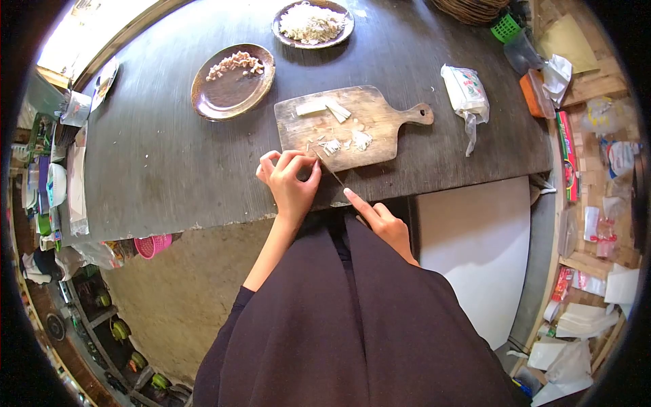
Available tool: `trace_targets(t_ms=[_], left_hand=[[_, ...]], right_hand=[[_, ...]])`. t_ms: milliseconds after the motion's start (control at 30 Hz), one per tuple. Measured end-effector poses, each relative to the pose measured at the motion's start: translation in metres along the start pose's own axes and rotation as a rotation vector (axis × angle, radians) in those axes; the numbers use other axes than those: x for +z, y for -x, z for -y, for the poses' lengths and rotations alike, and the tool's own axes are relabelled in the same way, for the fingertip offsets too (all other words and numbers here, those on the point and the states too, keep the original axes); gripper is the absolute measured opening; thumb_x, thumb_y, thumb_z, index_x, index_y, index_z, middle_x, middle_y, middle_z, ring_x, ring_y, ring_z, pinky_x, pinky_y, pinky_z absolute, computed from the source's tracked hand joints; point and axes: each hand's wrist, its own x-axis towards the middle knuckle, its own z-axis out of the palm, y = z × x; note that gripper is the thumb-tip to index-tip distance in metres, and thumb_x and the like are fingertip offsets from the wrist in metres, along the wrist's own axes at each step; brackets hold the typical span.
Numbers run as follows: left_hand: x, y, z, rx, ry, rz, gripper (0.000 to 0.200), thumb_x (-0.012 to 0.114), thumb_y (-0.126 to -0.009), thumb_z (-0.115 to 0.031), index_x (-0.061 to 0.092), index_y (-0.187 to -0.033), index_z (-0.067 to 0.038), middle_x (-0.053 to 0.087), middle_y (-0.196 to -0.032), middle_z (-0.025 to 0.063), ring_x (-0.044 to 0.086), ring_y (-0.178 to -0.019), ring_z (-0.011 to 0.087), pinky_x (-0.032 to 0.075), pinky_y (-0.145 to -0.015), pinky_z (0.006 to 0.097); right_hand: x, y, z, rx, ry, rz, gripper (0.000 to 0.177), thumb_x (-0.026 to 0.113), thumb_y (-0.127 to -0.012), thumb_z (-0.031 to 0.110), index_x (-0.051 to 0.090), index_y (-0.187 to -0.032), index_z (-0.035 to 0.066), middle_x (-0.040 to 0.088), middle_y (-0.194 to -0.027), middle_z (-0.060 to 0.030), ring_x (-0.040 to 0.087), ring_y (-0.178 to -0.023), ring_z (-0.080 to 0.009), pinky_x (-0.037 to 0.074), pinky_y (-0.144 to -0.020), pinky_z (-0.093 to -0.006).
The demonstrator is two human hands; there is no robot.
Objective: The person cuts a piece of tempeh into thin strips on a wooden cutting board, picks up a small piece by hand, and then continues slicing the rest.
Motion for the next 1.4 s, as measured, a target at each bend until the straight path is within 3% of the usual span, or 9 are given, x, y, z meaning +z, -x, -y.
trace_targets(t_ms=[1200,1400], left_hand=[[0.000,0.000,0.000,0.004,0.015,0.017,0.012,0.084,-0.072,-0.016,0.075,-0.079,-0.017,0.071,-0.095,-0.0068,0.052,-0.111,0.0265,0.033,-0.099,0.0437],[0.000,0.000,0.001,-0.003,0.009,0.001,0.012,0.085,-0.073,-0.017,0.075,-0.079,-0.017,0.071,-0.095,-0.0065,0.052,-0.110,0.0262,0.032,-0.098,0.0434]], right_hand=[[0.002,-0.004,0.007,0.038,0.046,0.057,0.061,0.065,-0.096,0.023,0.049,-0.150,0.044,0.050,-0.077,-0.0055,0.064,-0.055,-0.0285,0.057,-0.053,-0.0408],[0.011,0.004,-0.006,-0.005,0.051,-0.047,0.061,0.066,-0.095,0.023,0.049,-0.150,0.044,0.048,-0.077,-0.0048,0.061,-0.053,-0.0277,0.056,-0.051,-0.0398]])
